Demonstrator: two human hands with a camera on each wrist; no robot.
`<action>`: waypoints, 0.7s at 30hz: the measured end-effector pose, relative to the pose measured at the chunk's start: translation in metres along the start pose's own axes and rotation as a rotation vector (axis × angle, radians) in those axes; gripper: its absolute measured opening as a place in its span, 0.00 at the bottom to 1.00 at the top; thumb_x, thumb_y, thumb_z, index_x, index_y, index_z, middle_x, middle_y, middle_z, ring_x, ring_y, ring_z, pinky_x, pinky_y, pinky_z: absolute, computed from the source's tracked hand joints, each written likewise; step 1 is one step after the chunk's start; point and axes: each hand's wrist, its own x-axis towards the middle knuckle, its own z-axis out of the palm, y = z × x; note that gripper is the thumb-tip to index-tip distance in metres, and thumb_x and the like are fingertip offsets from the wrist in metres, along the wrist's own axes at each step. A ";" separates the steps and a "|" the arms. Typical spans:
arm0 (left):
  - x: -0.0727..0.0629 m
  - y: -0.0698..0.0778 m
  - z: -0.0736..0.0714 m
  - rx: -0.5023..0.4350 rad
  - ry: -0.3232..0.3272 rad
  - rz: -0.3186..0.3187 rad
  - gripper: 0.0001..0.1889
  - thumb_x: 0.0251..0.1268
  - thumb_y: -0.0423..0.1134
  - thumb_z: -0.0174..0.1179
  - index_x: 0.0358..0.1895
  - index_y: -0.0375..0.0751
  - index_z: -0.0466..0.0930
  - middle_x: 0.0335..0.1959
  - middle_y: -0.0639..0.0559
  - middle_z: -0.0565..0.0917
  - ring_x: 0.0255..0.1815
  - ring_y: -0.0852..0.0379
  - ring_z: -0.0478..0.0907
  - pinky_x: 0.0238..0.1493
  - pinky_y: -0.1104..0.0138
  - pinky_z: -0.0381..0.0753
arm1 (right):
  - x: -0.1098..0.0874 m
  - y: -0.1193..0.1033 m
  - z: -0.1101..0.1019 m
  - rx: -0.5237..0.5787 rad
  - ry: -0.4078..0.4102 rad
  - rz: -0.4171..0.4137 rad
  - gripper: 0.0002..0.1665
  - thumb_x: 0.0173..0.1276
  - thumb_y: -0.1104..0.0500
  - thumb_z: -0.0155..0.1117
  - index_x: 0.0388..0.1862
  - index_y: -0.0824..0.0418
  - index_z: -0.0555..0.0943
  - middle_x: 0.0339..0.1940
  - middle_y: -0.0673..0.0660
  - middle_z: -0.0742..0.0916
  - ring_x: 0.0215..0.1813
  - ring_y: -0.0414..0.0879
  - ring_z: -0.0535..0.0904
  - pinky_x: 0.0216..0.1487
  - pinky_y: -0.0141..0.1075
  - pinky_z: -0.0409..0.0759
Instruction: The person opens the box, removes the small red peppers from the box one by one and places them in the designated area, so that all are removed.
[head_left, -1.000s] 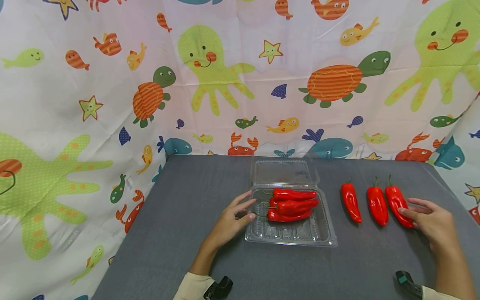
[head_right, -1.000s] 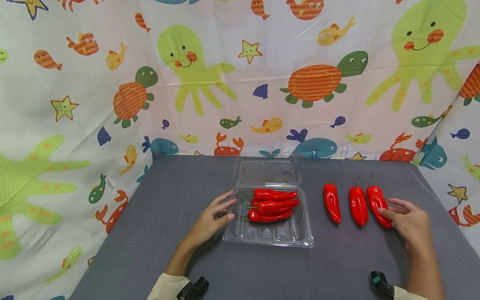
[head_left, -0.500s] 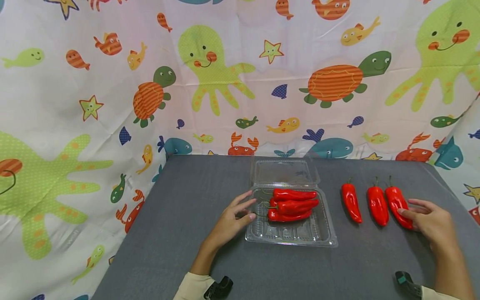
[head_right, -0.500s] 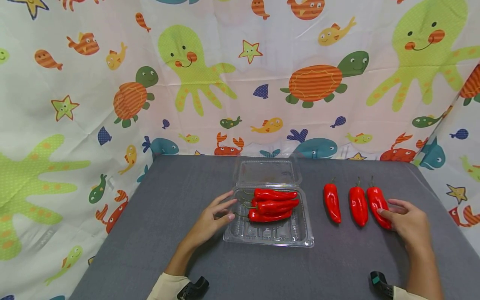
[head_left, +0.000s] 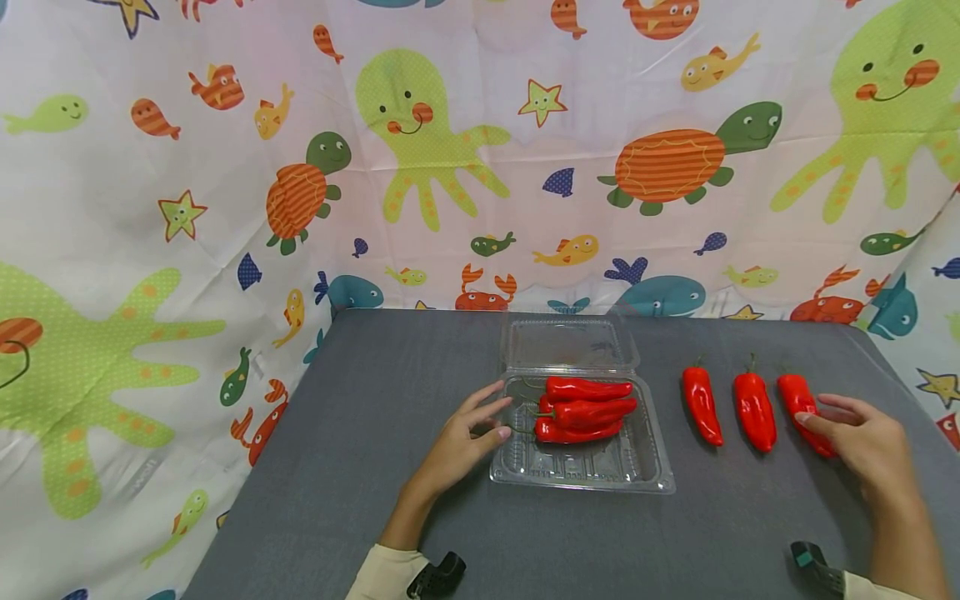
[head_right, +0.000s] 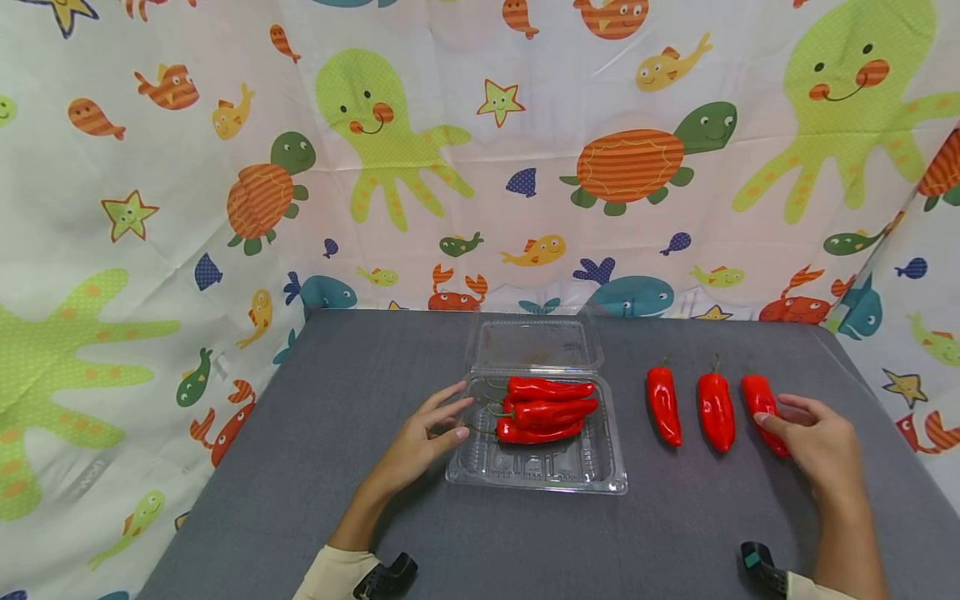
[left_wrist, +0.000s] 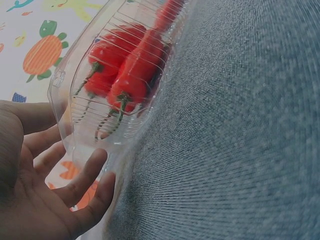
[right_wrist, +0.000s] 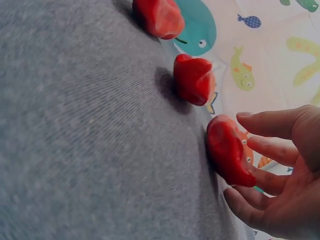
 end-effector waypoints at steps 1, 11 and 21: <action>0.000 0.000 0.000 0.000 0.000 0.000 0.28 0.76 0.41 0.66 0.75 0.39 0.76 0.84 0.54 0.64 0.61 0.50 0.82 0.62 0.57 0.80 | 0.000 -0.001 0.000 0.005 0.000 -0.002 0.47 0.79 0.45 0.63 0.84 0.69 0.59 0.78 0.79 0.68 0.73 0.75 0.65 0.40 0.43 0.75; -0.001 0.001 0.001 0.002 0.010 0.003 0.27 0.76 0.41 0.66 0.75 0.41 0.76 0.84 0.54 0.64 0.59 0.49 0.82 0.60 0.59 0.80 | -0.013 -0.017 -0.004 0.031 0.048 -0.036 0.45 0.80 0.44 0.61 0.85 0.65 0.60 0.83 0.75 0.63 0.78 0.74 0.60 0.51 0.52 0.80; 0.000 0.000 0.000 0.002 0.003 0.004 0.28 0.76 0.42 0.67 0.75 0.39 0.76 0.84 0.54 0.64 0.59 0.50 0.82 0.59 0.60 0.80 | -0.033 -0.045 -0.004 0.077 0.060 -0.156 0.43 0.78 0.39 0.63 0.85 0.52 0.65 0.82 0.70 0.66 0.72 0.64 0.65 0.56 0.38 0.84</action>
